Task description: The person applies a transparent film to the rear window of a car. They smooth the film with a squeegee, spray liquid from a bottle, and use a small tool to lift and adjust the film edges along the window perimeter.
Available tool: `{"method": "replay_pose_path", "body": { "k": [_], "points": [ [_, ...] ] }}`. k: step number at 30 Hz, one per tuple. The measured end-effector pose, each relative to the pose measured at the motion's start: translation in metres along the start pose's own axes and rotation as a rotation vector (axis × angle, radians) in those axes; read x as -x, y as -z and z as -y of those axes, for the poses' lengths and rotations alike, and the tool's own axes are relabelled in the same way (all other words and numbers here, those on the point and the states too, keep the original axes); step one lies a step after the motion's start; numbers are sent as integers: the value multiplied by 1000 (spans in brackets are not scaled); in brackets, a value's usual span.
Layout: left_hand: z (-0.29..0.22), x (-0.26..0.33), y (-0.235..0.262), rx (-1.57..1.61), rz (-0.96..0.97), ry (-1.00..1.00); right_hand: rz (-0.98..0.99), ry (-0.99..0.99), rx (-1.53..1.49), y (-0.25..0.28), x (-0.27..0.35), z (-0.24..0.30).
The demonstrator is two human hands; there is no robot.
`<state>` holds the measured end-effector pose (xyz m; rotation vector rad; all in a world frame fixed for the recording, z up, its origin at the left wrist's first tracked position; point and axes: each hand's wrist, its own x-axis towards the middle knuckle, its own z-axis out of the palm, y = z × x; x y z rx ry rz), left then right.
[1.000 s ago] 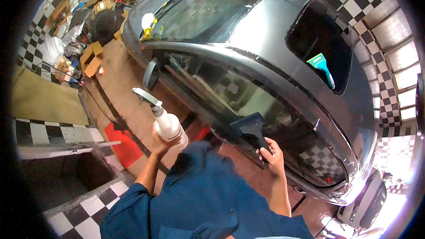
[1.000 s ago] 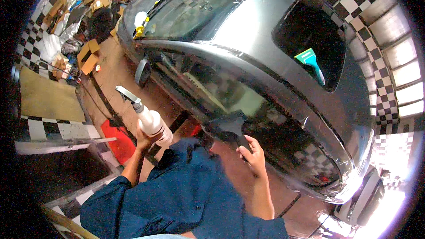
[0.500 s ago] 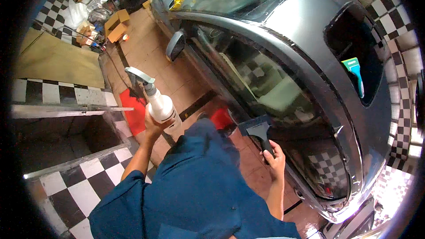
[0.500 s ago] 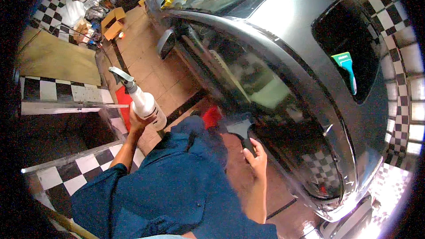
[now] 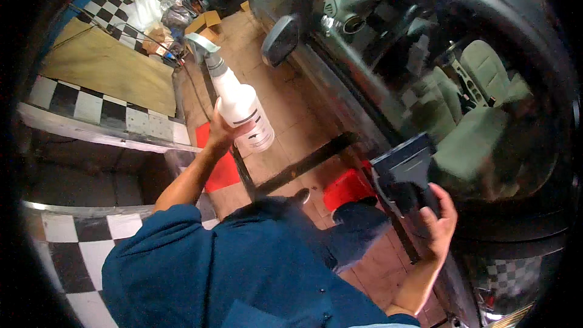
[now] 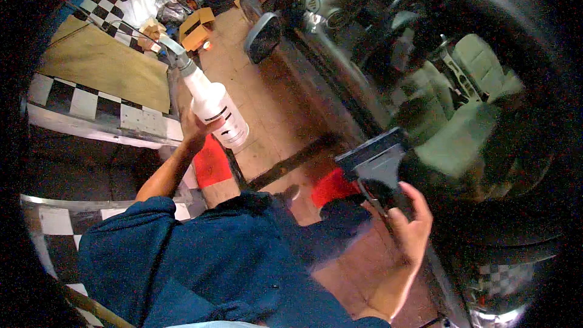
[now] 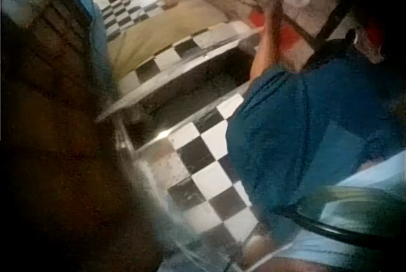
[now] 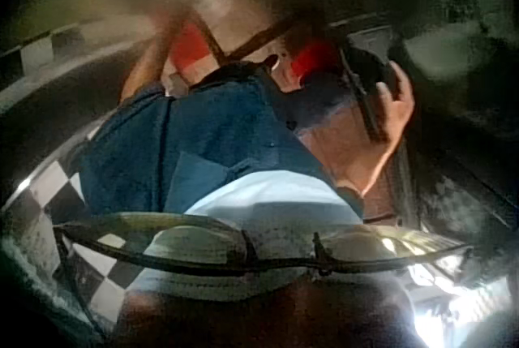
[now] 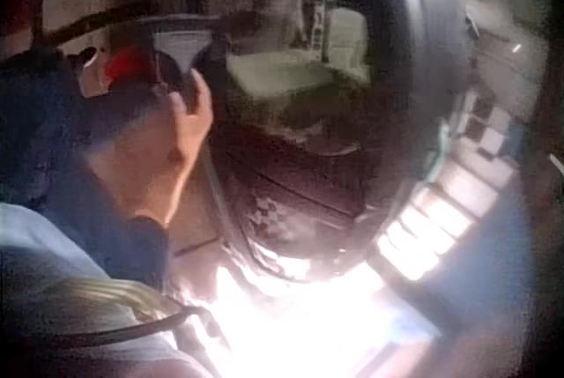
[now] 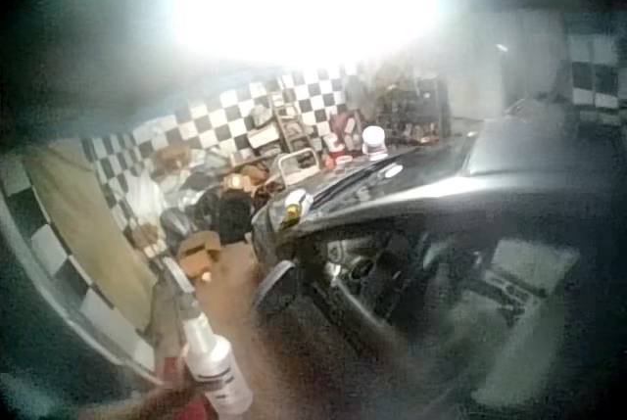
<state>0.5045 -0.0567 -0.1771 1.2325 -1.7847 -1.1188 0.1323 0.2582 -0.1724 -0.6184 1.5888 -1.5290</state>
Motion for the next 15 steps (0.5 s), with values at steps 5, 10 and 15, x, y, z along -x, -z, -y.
{"method": "replay_pose_path", "body": {
  "k": [5,10,15],
  "points": [
    [163,13,5,597,-26,237,-154,239,12,-84,-18,-79],
    [206,55,56,230,-23,31,-95,116,157,-161,-26,-67],
    [240,64,142,205,-50,-12,-153,307,257,-226,-51,-7]
  ]
}}
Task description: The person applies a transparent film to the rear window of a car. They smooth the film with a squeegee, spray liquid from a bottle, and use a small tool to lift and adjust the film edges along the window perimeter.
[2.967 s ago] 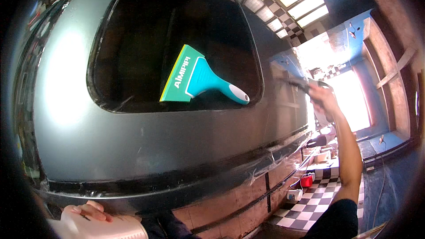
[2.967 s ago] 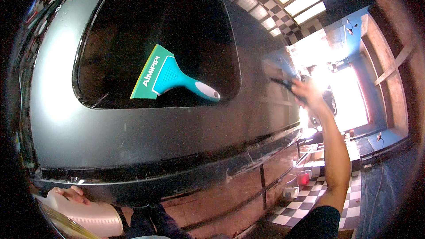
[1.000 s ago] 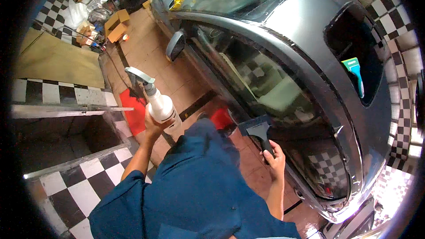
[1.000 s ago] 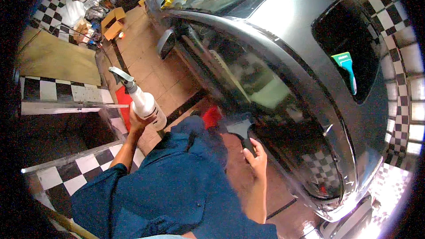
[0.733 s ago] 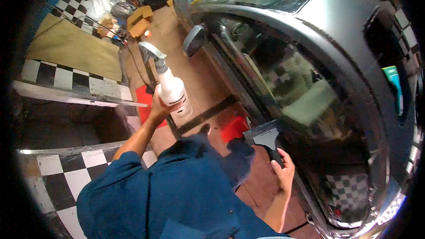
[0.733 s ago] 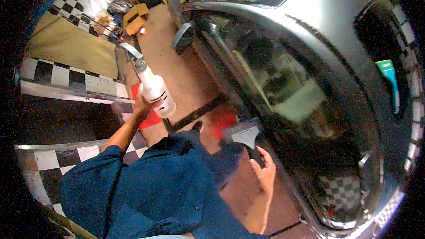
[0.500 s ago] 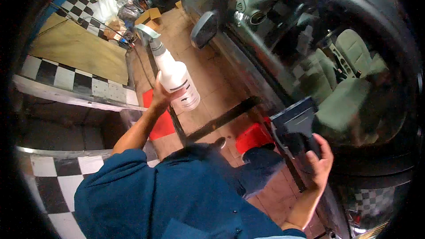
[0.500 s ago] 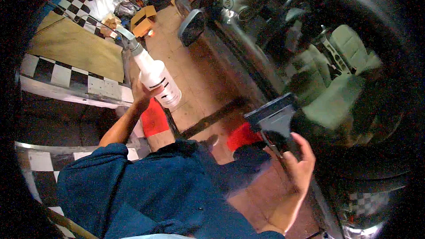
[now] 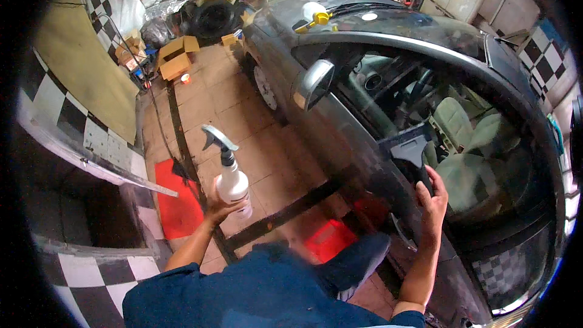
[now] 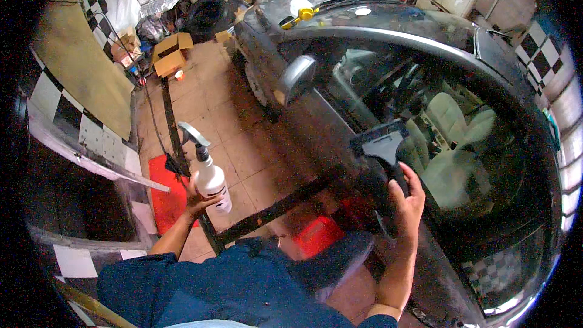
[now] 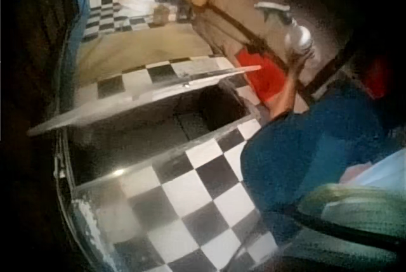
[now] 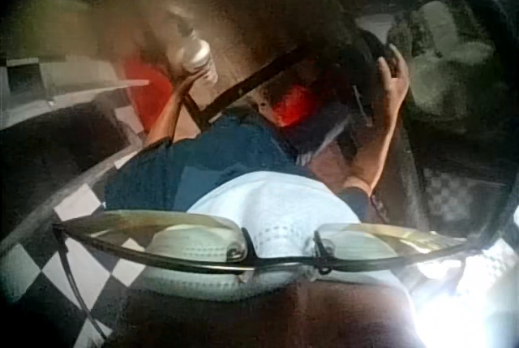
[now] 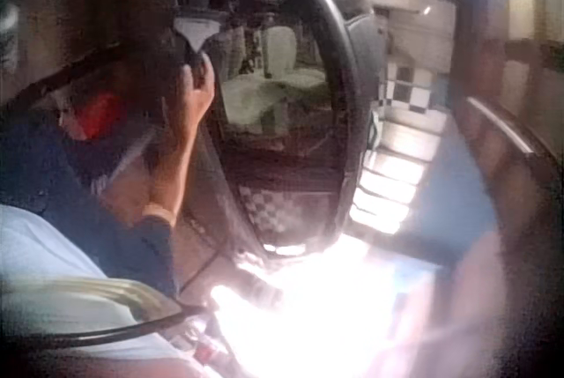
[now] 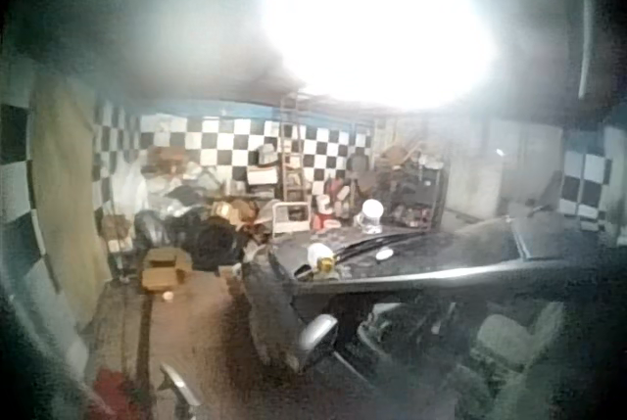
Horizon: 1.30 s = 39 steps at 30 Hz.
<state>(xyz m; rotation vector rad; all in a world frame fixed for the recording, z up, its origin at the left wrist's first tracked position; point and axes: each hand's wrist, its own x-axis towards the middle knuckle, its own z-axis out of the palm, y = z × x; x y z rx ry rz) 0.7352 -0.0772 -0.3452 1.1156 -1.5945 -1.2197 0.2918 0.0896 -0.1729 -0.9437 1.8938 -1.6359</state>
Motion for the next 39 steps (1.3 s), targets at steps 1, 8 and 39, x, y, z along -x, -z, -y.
{"method": "replay_pose_path", "body": {
  "k": [1,8,39],
  "points": [
    [-3,-7,12,47,-6,-3,-4,38,11,-9,-8,3],
    [-17,-40,51,-27,-57,-68,4,111,91,-55,-63,44],
    [-31,-521,54,67,-36,-149,6,4,432,-222,-470,57]
  ]
}}
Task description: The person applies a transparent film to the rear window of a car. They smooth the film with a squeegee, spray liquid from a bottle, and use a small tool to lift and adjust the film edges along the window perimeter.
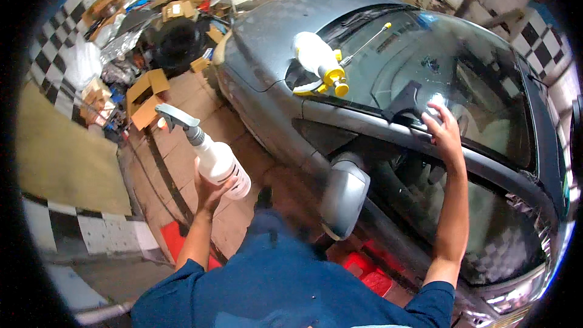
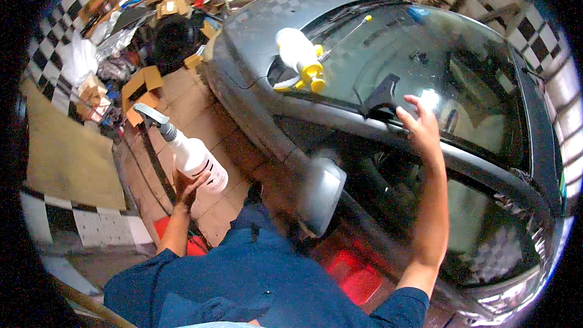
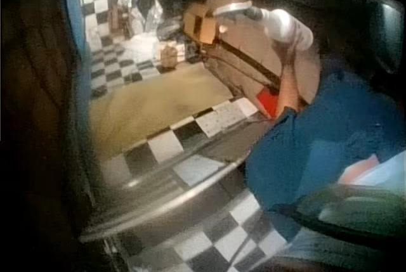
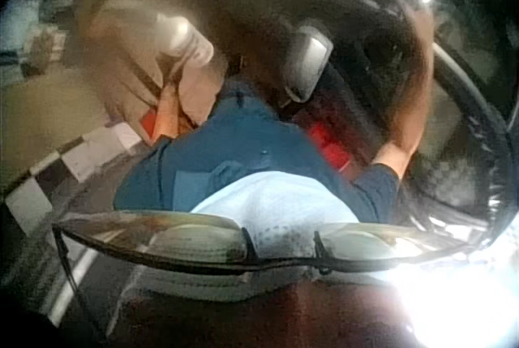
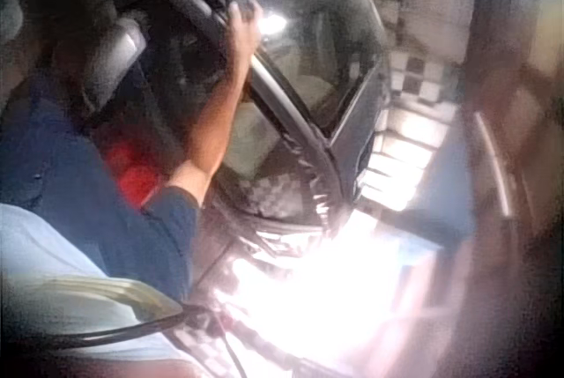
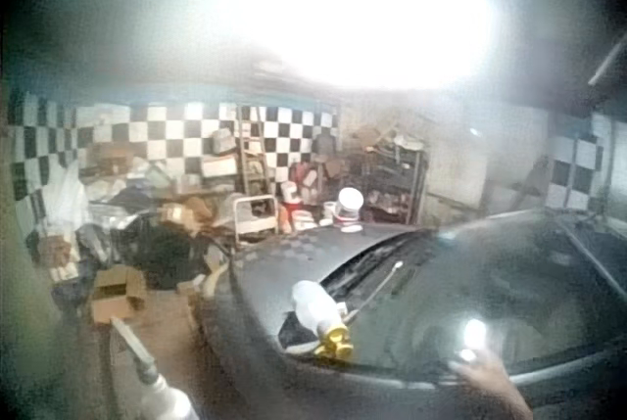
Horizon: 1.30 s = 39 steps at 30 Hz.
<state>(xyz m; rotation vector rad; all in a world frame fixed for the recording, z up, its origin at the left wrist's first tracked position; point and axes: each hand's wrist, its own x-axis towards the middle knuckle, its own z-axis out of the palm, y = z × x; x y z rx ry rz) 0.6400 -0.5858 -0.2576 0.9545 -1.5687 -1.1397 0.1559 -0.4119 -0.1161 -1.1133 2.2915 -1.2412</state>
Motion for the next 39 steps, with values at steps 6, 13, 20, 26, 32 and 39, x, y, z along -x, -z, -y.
{"method": "replay_pose_path", "body": {
  "k": [6,13,20,26,32,39],
  "points": [
    [64,-149,-18,-10,173,-115,-52,38,178,-42,-125,-41],
    [95,-272,-36,106,243,-117,-297,154,869,-117,-198,-63],
    [104,-333,-45,154,313,-48,-359,-8,1067,-153,-207,-44],
    [111,-346,-52,258,292,-32,-726,44,214,-196,-104,35],
    [116,-364,-78,187,362,-12,-566,-359,-765,-353,-57,48],
    [112,-370,-85,232,425,-82,-788,-561,-646,-385,-110,27]
  ]
}}
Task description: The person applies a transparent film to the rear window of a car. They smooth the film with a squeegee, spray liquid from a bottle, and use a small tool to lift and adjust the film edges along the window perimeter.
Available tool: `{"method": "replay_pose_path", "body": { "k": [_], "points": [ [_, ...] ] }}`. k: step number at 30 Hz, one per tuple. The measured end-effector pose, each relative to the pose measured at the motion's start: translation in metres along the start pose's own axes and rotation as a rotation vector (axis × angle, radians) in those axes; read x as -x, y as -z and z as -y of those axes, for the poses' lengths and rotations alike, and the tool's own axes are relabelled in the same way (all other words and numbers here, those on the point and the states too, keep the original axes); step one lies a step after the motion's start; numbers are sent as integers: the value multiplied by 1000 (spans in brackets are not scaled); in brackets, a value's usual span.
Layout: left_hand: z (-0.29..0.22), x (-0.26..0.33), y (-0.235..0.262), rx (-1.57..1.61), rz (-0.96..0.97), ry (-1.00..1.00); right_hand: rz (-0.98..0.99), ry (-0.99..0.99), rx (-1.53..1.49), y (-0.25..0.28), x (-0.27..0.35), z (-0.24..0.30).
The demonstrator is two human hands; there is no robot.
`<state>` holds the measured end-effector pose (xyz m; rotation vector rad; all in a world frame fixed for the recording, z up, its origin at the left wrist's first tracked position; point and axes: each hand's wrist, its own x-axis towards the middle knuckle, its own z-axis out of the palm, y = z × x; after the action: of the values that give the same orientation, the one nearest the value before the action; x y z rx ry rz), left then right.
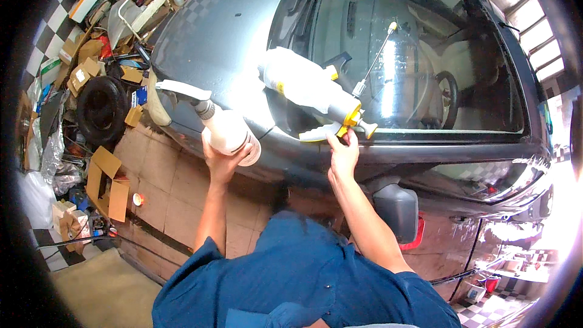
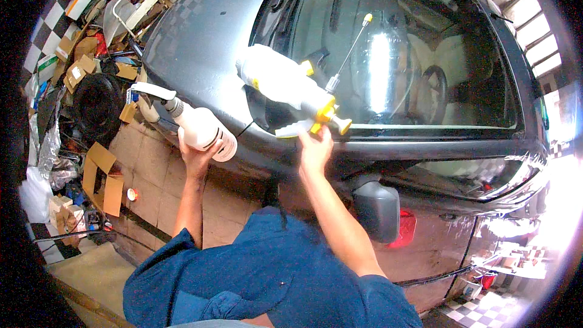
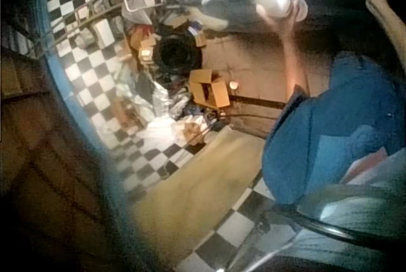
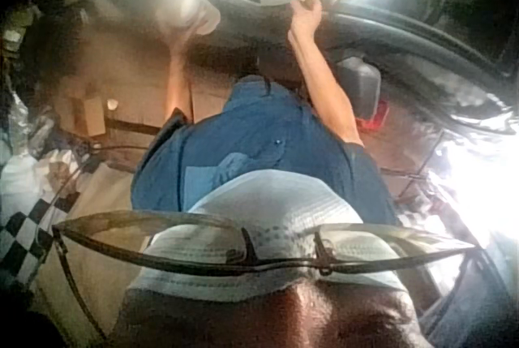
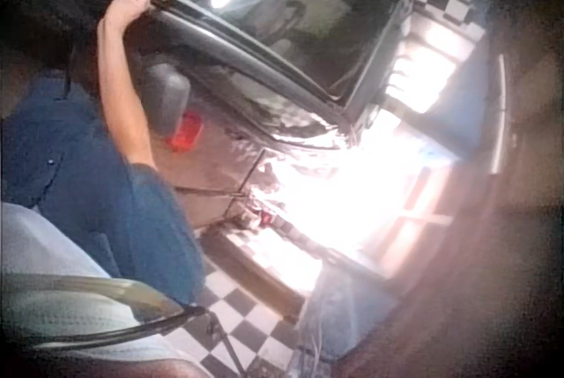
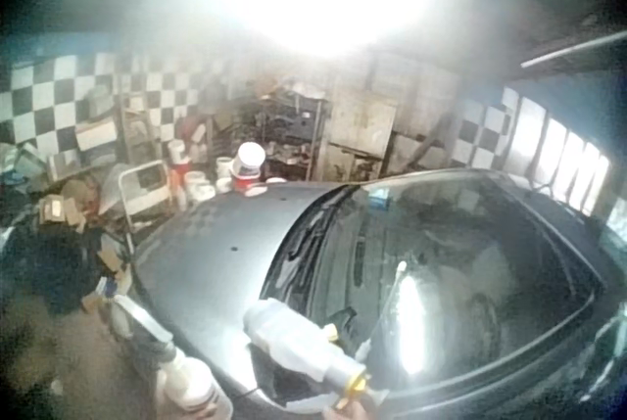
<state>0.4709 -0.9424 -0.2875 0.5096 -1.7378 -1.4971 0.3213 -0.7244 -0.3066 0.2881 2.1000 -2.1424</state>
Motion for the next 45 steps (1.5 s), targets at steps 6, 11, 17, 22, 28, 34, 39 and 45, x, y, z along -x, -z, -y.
{"method": "replay_pose_path", "body": {
  "k": [6,11,17,22,28,34,39,45],
  "points": [
    [14,-3,-3,18,-23,-10,-166,180,-52,-42,-4,-2],
    [15,-10,-11,70,-45,56,177,49,-558,-59,-15,3],
    [17,-36,-31,171,3,26,323,231,-295,-47,-5,144],
    [14,-68,-46,90,17,48,352,406,-124,51,56,237],
    [32,-110,-88,-120,121,50,99,453,-137,185,131,287],
    [46,-121,-115,-122,225,53,-255,428,35,306,224,310],
    [55,-134,-133,-178,269,67,-405,436,166,361,306,320],
    [93,-130,-134,-260,202,-113,-1102,411,1109,485,393,251]
  ]
}}
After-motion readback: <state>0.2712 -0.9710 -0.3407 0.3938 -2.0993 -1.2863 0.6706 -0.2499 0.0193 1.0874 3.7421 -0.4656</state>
